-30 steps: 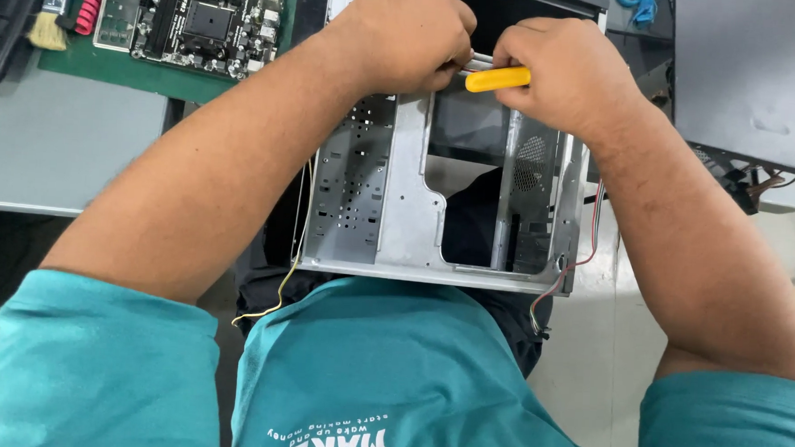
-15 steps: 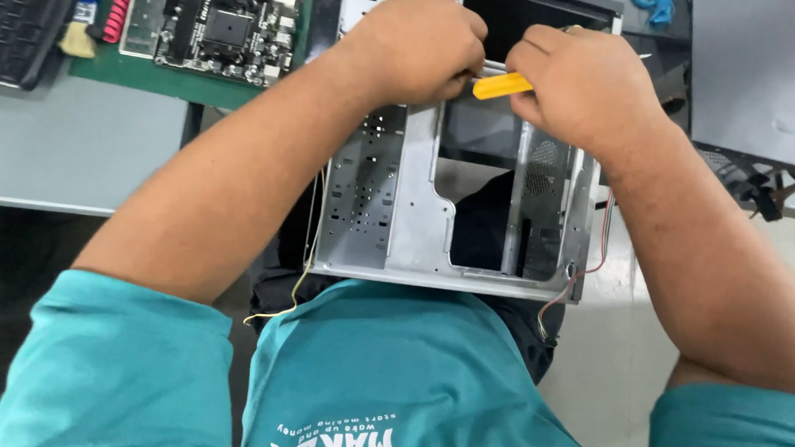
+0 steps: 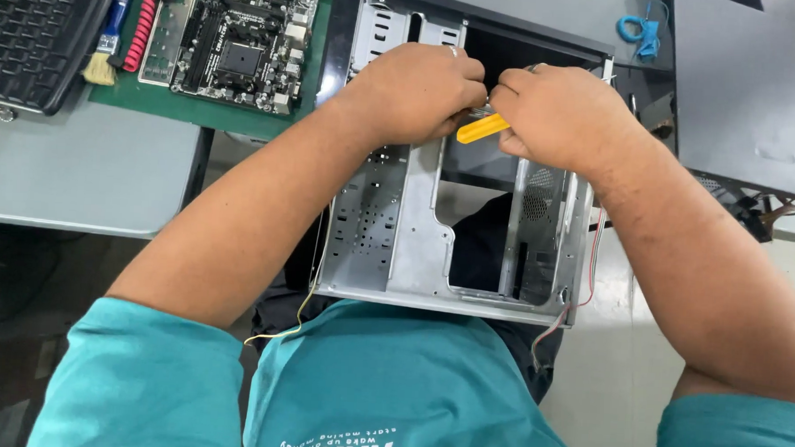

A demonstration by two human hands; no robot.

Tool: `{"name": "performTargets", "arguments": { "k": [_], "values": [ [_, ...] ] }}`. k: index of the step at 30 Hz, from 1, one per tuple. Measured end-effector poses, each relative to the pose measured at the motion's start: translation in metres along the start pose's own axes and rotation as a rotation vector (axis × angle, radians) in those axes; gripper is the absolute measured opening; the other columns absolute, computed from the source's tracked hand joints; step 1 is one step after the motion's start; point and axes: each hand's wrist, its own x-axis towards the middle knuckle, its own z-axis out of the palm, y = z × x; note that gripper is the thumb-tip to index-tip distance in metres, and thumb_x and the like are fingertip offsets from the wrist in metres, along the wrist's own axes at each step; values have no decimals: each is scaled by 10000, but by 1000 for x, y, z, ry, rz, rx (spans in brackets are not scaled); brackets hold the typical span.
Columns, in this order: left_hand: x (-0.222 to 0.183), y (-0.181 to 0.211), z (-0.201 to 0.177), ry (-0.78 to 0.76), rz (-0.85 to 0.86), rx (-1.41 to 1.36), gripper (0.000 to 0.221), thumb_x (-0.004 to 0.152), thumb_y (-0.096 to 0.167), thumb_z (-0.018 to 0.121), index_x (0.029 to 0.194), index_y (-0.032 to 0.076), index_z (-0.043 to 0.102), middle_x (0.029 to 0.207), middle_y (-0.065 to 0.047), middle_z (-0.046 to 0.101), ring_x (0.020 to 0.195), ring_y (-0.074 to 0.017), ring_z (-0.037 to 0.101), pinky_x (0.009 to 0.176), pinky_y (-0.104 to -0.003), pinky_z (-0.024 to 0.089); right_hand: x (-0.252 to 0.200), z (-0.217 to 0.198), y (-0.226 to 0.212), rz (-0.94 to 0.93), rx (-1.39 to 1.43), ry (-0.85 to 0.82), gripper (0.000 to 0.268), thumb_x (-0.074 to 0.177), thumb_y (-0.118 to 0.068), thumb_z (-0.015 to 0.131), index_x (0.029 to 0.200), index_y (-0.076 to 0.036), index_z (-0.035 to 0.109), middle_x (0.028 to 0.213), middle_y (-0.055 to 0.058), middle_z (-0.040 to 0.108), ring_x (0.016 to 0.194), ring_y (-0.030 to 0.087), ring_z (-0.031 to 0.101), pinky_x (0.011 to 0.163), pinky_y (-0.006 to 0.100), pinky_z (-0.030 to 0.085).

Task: Reassembling the internal frame and routing cables inside a computer case using a screwdriver.

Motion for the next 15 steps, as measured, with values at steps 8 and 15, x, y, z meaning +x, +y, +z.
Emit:
{"name": "performTargets", "arguments": {
  "k": [8, 15],
  "values": [
    [6, 4, -5, -46, -68, -3, 60, 760, 192, 592, 786, 138, 595, 740, -18, 548, 666, -275, 568, 486, -423, 455, 5, -3, 12, 90, 435, 6, 198, 703, -263, 543, 710, -65, 546, 744, 37, 536, 636, 272, 536, 531, 393, 421],
    [3, 1, -2, 27, -76, -42, 74, 666, 165, 596, 730, 127, 595, 700, -18, 530, 626, -275, 557, 442, -411, 415, 6, -5, 14, 67, 462, -6, 216, 723, -289, 557, 709, -74, 548, 740, 36, 539, 633, 260, 536, 539, 376, 408]
  ]
}}
